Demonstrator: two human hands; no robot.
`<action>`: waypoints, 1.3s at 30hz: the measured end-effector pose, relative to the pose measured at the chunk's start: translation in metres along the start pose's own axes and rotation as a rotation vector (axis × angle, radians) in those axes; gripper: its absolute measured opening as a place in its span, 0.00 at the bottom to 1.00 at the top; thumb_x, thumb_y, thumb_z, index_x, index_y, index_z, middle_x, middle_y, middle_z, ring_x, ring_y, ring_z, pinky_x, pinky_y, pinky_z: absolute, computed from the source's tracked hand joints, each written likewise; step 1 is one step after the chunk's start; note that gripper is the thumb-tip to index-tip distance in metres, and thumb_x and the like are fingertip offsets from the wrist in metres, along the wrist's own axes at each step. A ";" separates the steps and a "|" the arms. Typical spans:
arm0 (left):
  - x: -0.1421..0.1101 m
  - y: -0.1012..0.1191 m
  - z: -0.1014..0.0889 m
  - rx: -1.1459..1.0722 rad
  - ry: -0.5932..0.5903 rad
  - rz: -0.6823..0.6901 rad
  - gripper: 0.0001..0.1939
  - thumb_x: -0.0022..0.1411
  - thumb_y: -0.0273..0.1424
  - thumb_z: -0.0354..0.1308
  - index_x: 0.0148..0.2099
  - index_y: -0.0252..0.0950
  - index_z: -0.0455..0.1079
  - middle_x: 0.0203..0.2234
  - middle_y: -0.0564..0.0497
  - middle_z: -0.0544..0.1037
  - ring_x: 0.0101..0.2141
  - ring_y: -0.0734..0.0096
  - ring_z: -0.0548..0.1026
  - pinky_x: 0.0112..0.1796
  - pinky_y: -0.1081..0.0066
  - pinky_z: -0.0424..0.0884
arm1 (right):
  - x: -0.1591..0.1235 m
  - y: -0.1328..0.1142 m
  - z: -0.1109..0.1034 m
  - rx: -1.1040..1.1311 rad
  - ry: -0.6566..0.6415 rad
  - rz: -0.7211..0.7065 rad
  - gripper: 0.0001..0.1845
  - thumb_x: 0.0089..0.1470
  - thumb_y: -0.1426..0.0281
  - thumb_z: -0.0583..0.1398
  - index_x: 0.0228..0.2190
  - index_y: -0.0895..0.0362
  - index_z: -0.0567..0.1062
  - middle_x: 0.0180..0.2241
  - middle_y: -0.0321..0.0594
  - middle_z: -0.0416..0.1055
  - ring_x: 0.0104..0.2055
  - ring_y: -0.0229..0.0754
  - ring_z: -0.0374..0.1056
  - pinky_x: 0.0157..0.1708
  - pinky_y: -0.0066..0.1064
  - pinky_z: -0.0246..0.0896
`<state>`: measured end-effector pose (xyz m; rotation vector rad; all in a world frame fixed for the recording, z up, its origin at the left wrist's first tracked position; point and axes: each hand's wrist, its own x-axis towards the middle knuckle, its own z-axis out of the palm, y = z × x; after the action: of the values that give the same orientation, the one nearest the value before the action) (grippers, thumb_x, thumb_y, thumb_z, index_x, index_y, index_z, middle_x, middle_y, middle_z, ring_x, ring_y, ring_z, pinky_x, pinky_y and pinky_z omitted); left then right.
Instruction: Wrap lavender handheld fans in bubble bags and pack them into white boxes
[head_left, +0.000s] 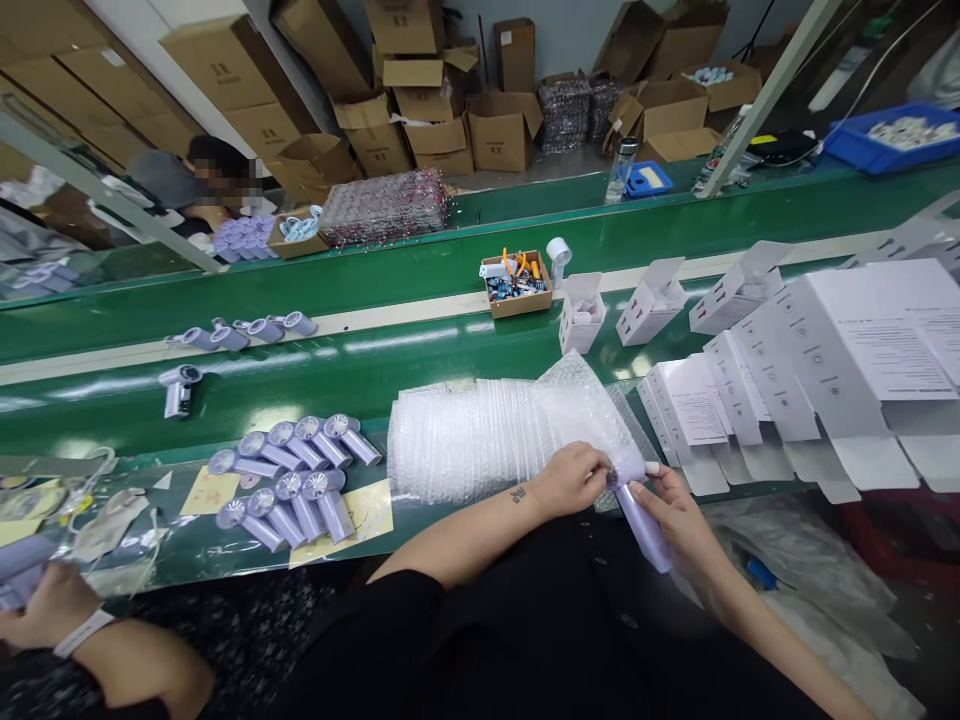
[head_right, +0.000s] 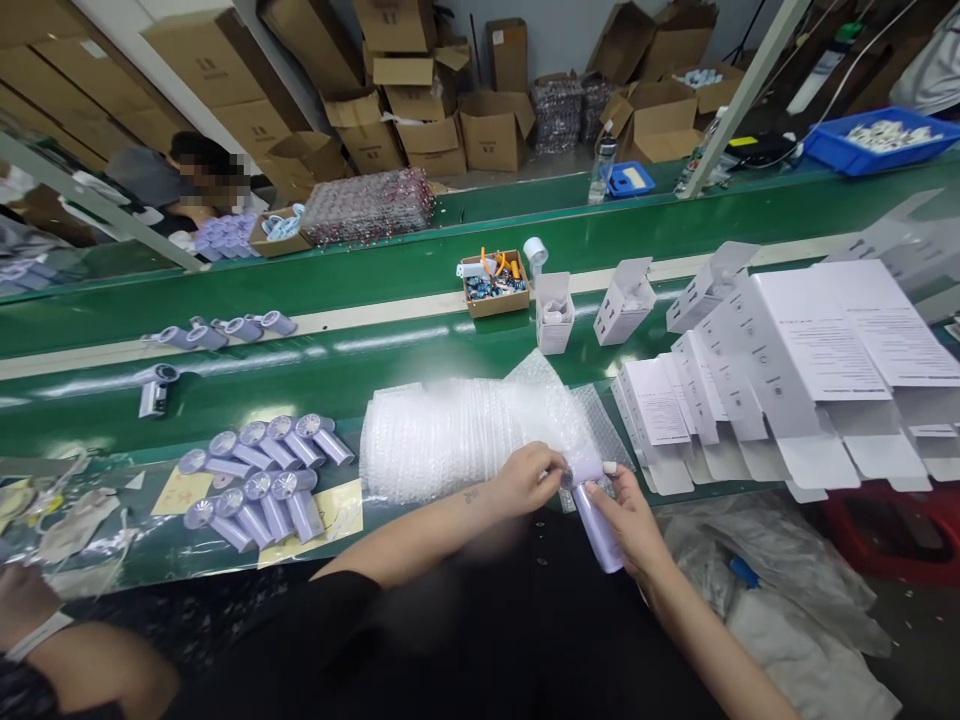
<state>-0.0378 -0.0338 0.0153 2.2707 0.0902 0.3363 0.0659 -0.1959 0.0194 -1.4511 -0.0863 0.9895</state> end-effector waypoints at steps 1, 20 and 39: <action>0.001 -0.001 0.004 -0.080 0.062 -0.126 0.07 0.60 0.28 0.50 0.41 0.34 0.65 0.32 0.48 0.72 0.34 0.70 0.69 0.37 0.69 0.68 | 0.001 -0.001 0.002 0.043 -0.030 0.004 0.26 0.44 0.63 0.67 0.45 0.47 0.66 0.48 0.35 0.69 0.48 0.43 0.66 0.47 0.34 0.61; 0.007 -0.024 0.027 -0.755 0.076 -0.677 0.10 0.51 0.32 0.61 0.34 0.31 0.70 0.24 0.54 0.72 0.27 0.76 0.69 0.33 0.73 0.66 | -0.005 -0.005 0.012 0.165 -0.074 0.159 0.32 0.40 0.68 0.69 0.45 0.47 0.62 0.44 0.34 0.69 0.37 0.41 0.69 0.35 0.35 0.68; -0.001 -0.015 0.014 0.210 -0.082 0.344 0.08 0.58 0.23 0.48 0.36 0.32 0.68 0.29 0.45 0.69 0.35 0.66 0.67 0.38 0.68 0.67 | -0.002 -0.010 0.016 0.193 -0.025 0.403 0.18 0.42 0.67 0.67 0.34 0.53 0.66 0.25 0.34 0.73 0.24 0.41 0.71 0.23 0.30 0.64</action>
<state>-0.0338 -0.0344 -0.0053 2.5049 -0.3257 0.4288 0.0599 -0.1833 0.0318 -1.3026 0.2879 1.3044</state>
